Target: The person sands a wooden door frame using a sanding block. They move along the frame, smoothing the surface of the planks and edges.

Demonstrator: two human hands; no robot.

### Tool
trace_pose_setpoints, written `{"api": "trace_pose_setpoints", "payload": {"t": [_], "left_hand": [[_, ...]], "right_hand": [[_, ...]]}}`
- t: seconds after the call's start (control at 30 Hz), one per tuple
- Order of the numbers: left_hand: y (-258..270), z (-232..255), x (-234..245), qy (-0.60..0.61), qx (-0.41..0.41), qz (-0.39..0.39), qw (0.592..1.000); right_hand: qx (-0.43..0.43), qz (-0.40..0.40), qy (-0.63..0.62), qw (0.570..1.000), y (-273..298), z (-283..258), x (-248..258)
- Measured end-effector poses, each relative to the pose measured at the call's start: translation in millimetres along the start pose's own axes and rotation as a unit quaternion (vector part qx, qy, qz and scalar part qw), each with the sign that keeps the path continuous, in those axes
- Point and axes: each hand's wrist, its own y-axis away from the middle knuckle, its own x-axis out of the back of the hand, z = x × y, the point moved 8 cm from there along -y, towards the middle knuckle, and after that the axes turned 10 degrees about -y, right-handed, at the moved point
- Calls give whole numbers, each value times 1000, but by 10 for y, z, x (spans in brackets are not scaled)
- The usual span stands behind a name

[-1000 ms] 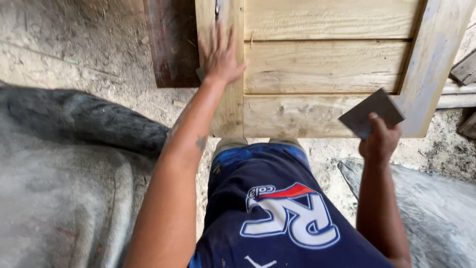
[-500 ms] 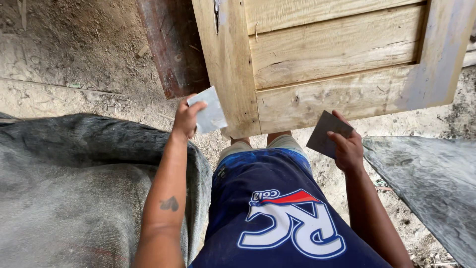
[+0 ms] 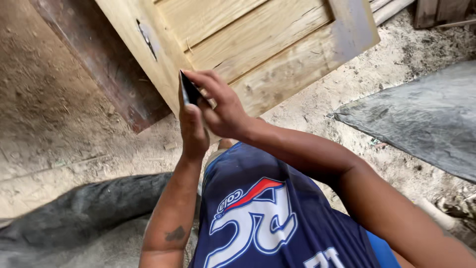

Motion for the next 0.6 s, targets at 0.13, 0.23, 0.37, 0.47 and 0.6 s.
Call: {"api": "trace_pose_setpoints", "payload": {"t": [0.13, 0.23, 0.37, 0.47, 0.6], "left_hand": [[-199, 98, -51, 153, 11, -30, 988], [-57, 66, -367, 142, -12, -85, 986], [-46, -114, -532, 174, 53, -87, 979], [-71, 123, -518, 72, -11, -43, 996], [134, -26, -730, -203, 95, -33, 974]], "right_hand": [[175, -31, 107, 978, 371, -536, -169], [146, 26, 92, 985, 315, -593, 127], [99, 50, 21, 994, 489, -598, 289], [160, 45, 50, 985, 618, -593, 407], [27, 143, -100, 984, 379, 17, 1150]]}}
